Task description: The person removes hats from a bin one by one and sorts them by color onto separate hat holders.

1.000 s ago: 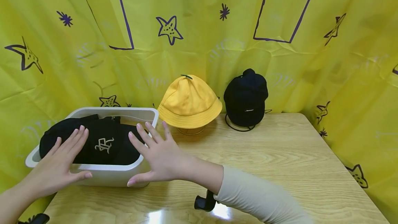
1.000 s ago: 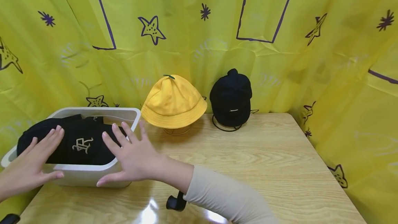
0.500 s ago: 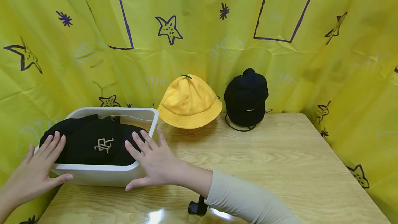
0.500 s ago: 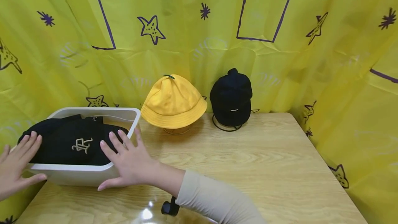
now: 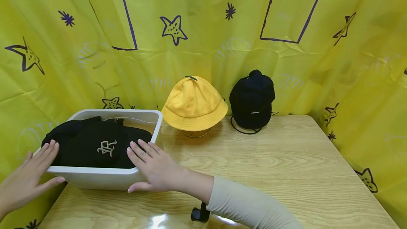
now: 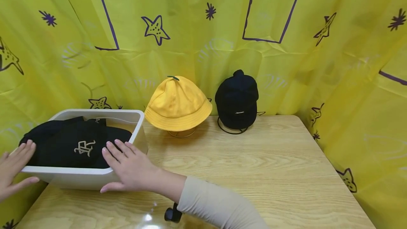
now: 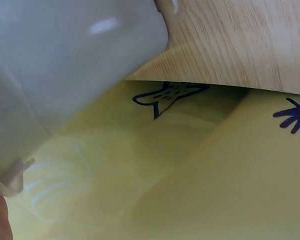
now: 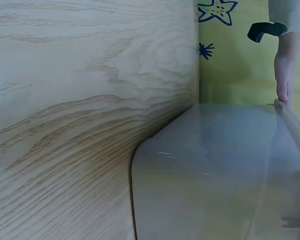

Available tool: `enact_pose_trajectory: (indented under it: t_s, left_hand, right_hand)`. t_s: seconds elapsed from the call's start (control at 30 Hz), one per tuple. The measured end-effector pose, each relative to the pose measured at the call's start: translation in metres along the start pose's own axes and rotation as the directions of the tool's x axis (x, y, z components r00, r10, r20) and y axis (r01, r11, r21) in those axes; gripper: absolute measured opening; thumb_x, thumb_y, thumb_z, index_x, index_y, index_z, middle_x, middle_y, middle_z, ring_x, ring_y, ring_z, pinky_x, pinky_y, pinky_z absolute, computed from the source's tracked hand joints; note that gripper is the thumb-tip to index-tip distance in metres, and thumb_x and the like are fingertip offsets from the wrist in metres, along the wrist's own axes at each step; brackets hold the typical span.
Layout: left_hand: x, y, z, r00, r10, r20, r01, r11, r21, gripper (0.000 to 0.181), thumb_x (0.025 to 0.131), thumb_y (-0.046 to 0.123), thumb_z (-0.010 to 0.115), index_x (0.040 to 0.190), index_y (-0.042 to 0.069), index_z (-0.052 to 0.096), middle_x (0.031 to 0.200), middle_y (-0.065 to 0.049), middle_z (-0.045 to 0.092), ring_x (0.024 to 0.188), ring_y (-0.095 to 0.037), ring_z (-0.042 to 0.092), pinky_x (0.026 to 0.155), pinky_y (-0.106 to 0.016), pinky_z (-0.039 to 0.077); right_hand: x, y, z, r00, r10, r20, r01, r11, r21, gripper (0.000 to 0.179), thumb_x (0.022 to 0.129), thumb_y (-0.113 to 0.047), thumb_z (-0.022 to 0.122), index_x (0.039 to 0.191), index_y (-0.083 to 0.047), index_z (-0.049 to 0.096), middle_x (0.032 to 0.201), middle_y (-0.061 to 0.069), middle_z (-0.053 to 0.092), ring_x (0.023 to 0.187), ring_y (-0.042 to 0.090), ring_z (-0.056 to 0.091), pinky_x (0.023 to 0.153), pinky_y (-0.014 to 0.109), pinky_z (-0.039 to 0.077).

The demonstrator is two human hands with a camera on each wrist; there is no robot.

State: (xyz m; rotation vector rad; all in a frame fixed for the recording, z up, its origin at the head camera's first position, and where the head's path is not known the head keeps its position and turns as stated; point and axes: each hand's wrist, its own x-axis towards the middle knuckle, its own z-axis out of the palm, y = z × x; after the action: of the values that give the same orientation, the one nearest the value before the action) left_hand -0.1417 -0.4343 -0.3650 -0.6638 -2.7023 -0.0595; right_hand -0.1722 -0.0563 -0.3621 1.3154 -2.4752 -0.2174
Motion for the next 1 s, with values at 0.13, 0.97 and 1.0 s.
enact_pose_trajectory:
  t_s: [0.13, 0.97, 1.0]
  left_hand:
    - [-0.002, -0.007, 0.002, 1.000, 0.004, -0.012, -0.005, 0.999, -0.034, 0.091, 0.087, 0.033, 0.065, 0.153, 0.011, 0.005, 0.157, 0.011, -0.007, 0.141, 0.001, -0.013, 0.114, -0.045, -0.015]
    - [-0.008, -0.016, 0.007, 0.994, 0.052, -0.100, -0.058, 0.997, -0.058, 0.067, 0.099, 0.029, 0.047, 0.153, 0.013, 0.010, 0.155, 0.017, -0.002, 0.141, 0.002, -0.006, 0.116, -0.028, -0.009]
    - [-0.008, -0.016, 0.007, 0.993, 0.055, -0.108, -0.061, 0.996, -0.057, 0.066, 0.099, 0.030, 0.047, 0.153, 0.013, 0.011, 0.155, 0.017, -0.001, 0.141, 0.002, -0.005, 0.116, -0.029, -0.008]
  right_hand:
    - [0.003, 0.000, 0.004, 0.994, -0.038, -0.101, 0.035, 0.999, -0.033, 0.080, 0.093, -0.065, 0.032, 0.149, -0.007, 0.028, 0.155, 0.008, 0.026, 0.144, 0.023, 0.019, 0.117, 0.035, 0.017]
    - [0.004, 0.007, 0.017, 0.889, -0.178, -0.421, 0.104, 0.976, -0.193, 0.058, 0.094, -0.051, 0.047, 0.134, -0.009, 0.054, 0.137, 0.004, 0.053, 0.131, 0.017, 0.045, 0.111, 0.031, 0.032]
    - [0.004, 0.007, 0.017, 0.886, -0.182, -0.426, 0.105, 0.975, -0.197, 0.058, 0.094, -0.051, 0.047, 0.133, -0.009, 0.054, 0.136, 0.004, 0.054, 0.131, 0.017, 0.046, 0.110, 0.031, 0.032]
